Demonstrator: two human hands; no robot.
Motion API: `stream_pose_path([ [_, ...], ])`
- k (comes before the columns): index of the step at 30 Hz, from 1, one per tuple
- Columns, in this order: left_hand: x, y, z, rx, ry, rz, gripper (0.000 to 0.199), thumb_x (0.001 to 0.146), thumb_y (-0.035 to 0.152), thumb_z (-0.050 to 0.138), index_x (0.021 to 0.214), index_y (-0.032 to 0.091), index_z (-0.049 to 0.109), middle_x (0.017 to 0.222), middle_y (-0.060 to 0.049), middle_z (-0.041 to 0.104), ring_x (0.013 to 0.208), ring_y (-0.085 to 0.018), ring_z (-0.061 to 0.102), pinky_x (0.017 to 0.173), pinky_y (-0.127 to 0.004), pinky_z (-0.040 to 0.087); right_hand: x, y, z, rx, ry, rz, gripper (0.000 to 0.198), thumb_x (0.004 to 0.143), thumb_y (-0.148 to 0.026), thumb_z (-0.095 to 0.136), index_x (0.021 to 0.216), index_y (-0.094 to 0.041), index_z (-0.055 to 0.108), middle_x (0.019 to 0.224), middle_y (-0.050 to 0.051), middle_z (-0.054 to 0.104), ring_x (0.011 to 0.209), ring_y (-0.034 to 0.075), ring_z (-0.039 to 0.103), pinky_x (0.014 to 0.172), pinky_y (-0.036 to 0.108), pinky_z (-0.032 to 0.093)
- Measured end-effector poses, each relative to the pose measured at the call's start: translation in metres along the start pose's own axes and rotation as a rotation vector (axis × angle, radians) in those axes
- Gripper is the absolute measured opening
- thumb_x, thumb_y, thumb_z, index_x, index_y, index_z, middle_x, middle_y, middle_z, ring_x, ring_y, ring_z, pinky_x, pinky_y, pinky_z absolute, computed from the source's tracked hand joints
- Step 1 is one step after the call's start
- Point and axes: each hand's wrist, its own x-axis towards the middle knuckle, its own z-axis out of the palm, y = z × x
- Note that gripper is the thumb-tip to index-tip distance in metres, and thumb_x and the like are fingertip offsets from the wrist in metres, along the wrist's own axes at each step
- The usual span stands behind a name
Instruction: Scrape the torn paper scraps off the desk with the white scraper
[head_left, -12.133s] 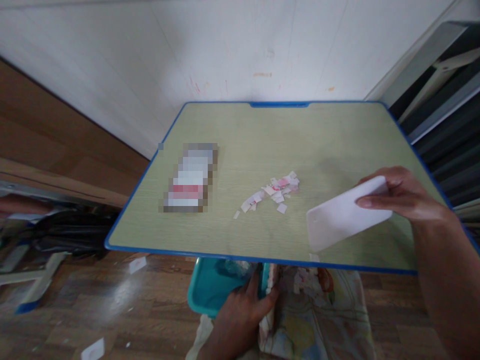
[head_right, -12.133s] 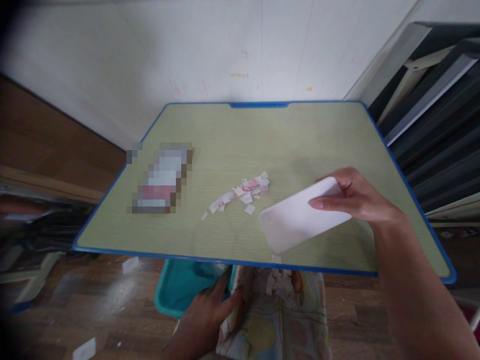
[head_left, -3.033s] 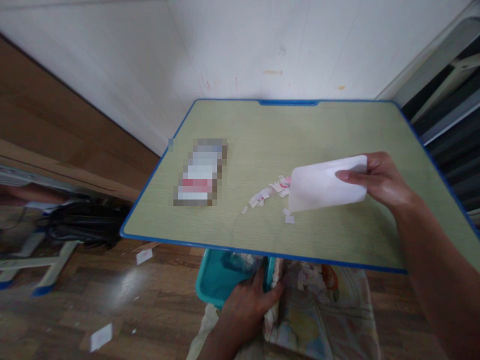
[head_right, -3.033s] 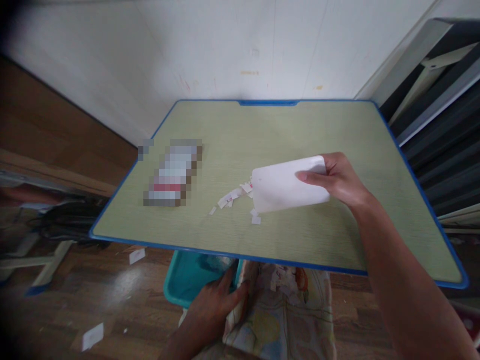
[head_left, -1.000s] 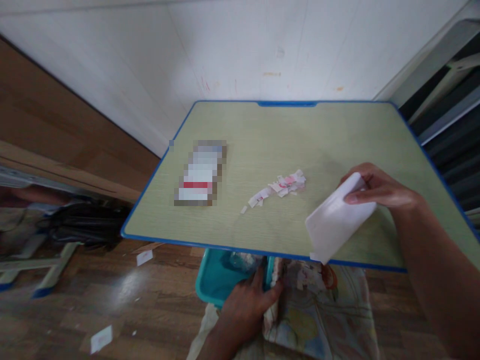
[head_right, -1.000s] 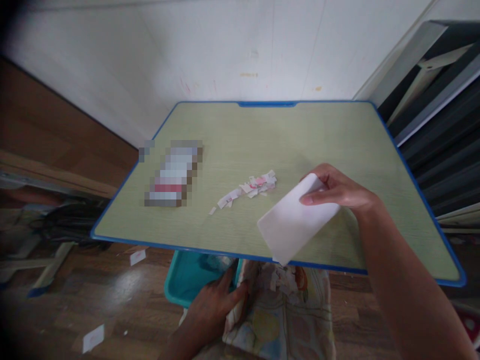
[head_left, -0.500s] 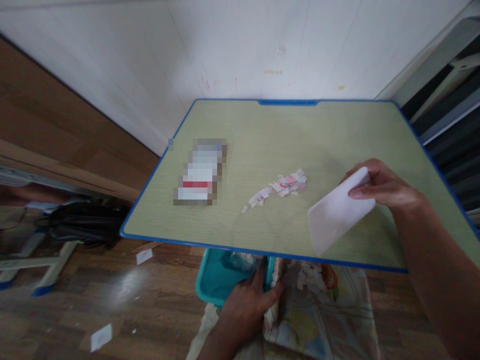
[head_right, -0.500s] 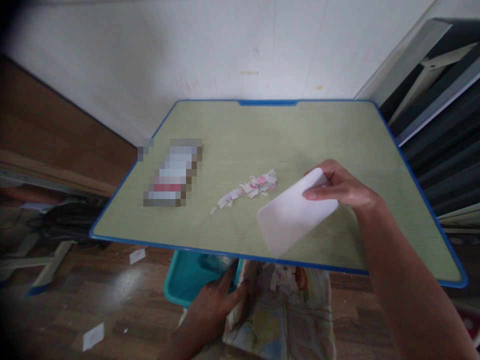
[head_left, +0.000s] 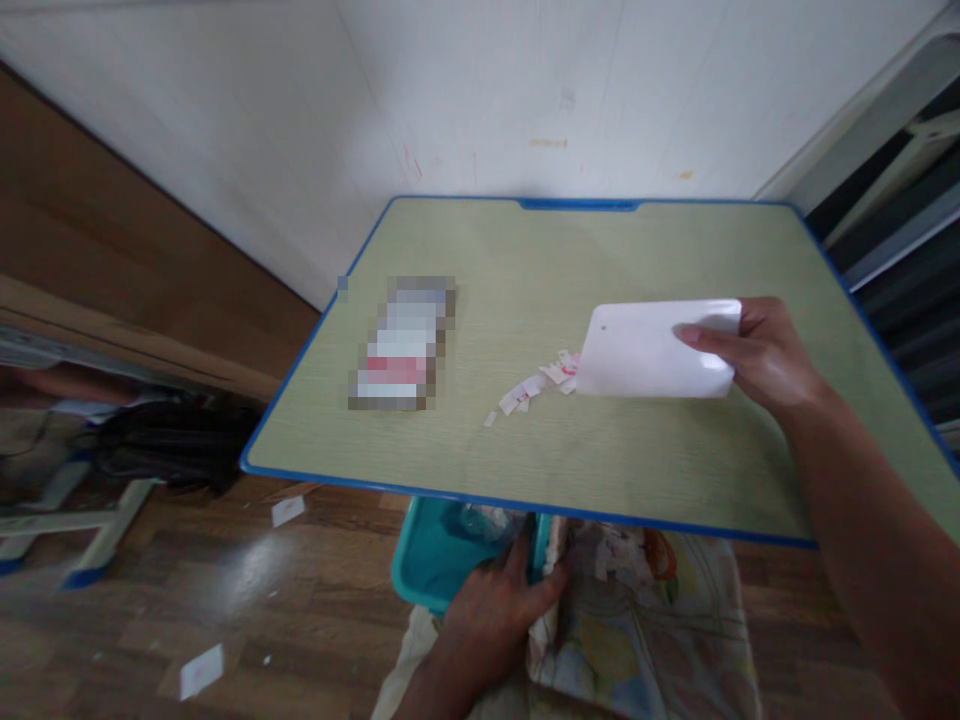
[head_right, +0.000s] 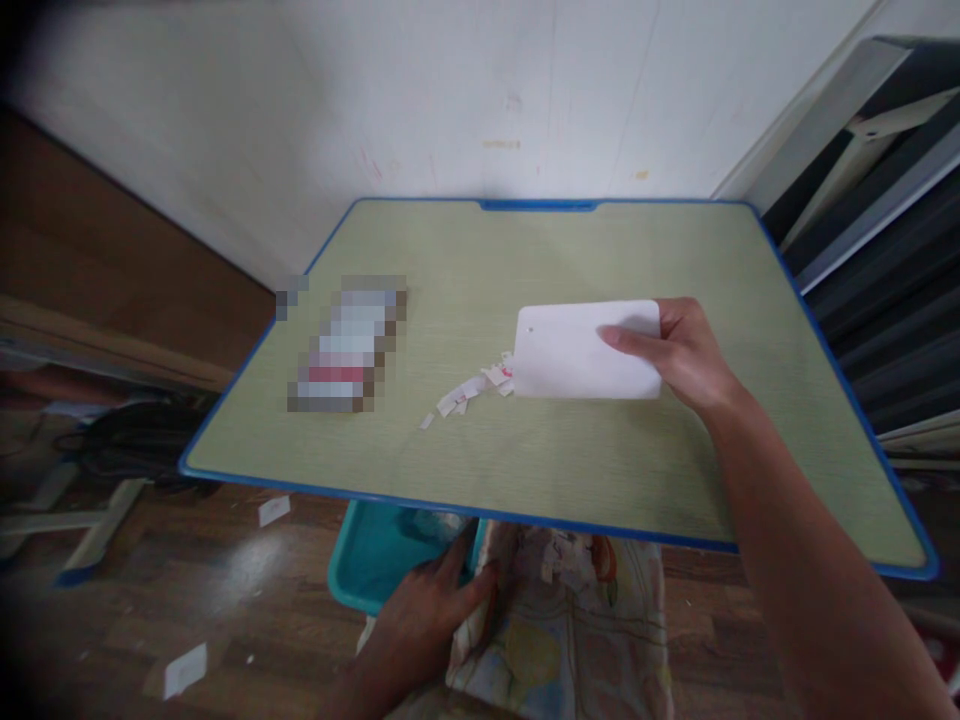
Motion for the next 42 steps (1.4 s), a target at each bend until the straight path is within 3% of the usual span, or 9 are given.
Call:
stream_pose_path([
  [4,0.000,0.000,-0.001,-0.005,0.014,0.006,0.066,0.070,0.011,0.048,0.122,0.033,0.014,0.127,-0.019,0.021,0.083,-0.026,0.052,0.064,-0.037,0.041,0.000,0.000,0.005,-0.080,-0.033,0.005,0.014,0.057,-0.026,0.066,0.060,-0.013,0.061,0.052,-0.002,0.056,0.042,0.005,0.045,0.039,0.017,0.033],
  [10,0.000,0.001,-0.002,-0.018,0.027,0.006,0.062,0.071,0.010,0.046,0.122,0.032,0.017,0.126,-0.018,0.023,0.083,-0.027,0.052,0.064,-0.037,0.041,-0.004,-0.002,0.017,-0.124,-0.227,0.080,0.015,0.056,-0.030,0.066,0.063,-0.016,0.064,0.058,-0.001,0.061,0.045,0.008,0.050,0.039,0.018,0.037],
  [19,0.000,0.002,-0.003,-0.001,0.060,0.005,0.061,0.071,0.010,0.045,0.121,0.032,0.018,0.122,-0.018,0.030,0.080,-0.026,0.053,0.062,-0.037,0.042,-0.013,-0.003,0.041,-0.169,-0.469,0.015,0.023,0.060,-0.035,0.061,0.048,-0.015,0.055,0.044,-0.003,0.048,0.037,0.006,0.040,0.032,0.018,0.027],
  [23,0.000,0.001,0.000,0.001,0.074,0.011,0.062,0.071,0.008,0.043,0.121,0.033,0.017,0.119,-0.017,0.034,0.079,-0.026,0.053,0.060,-0.037,0.043,-0.011,0.000,0.039,-0.110,-0.427,0.031,0.019,0.059,-0.034,0.062,0.058,-0.016,0.061,0.050,-0.001,0.055,0.040,0.008,0.046,0.035,0.019,0.034],
  [27,0.000,0.000,0.001,0.001,0.078,0.013,0.068,0.068,0.006,0.043,0.123,0.032,0.012,0.123,-0.019,0.026,0.081,-0.027,0.052,0.060,-0.038,0.043,-0.008,0.002,0.025,0.017,-0.354,0.124,0.015,0.056,-0.030,0.065,0.061,-0.016,0.063,0.056,0.000,0.060,0.043,0.009,0.051,0.038,0.020,0.039],
  [30,-0.001,-0.001,0.002,-0.005,0.064,0.026,0.070,0.067,0.007,0.045,0.123,0.032,0.011,0.125,-0.020,0.024,0.082,-0.027,0.052,0.060,-0.038,0.043,-0.008,-0.001,0.021,-0.008,-0.427,0.160,0.014,0.054,-0.028,0.066,0.058,-0.015,0.062,0.053,-0.001,0.059,0.042,0.008,0.050,0.037,0.018,0.037],
  [35,-0.001,0.000,0.002,0.011,0.034,0.001,0.065,0.071,0.010,0.046,0.122,0.033,0.013,0.126,-0.017,0.024,0.083,-0.026,0.052,0.063,-0.037,0.042,-0.011,-0.008,0.034,-0.120,-0.608,0.109,0.020,0.060,-0.031,0.061,0.070,-0.014,0.064,0.056,-0.001,0.058,0.044,0.007,0.049,0.038,0.017,0.036],
  [39,-0.001,0.001,0.000,0.004,0.053,0.003,0.065,0.071,0.010,0.047,0.122,0.033,0.015,0.125,-0.018,0.025,0.081,-0.026,0.052,0.061,-0.037,0.042,-0.016,-0.008,0.051,-0.170,-0.551,0.022,0.022,0.063,-0.034,0.058,0.064,-0.013,0.062,0.051,-0.002,0.053,0.041,0.005,0.043,0.035,0.016,0.031],
  [42,-0.001,0.001,-0.001,-0.006,0.047,0.010,0.066,0.070,0.010,0.049,0.122,0.032,0.015,0.124,-0.019,0.026,0.081,-0.027,0.052,0.061,-0.038,0.043,-0.019,-0.008,0.060,-0.154,-0.482,0.004,0.024,0.063,-0.036,0.058,0.063,-0.013,0.061,0.053,-0.001,0.055,0.043,0.006,0.046,0.037,0.017,0.034],
])
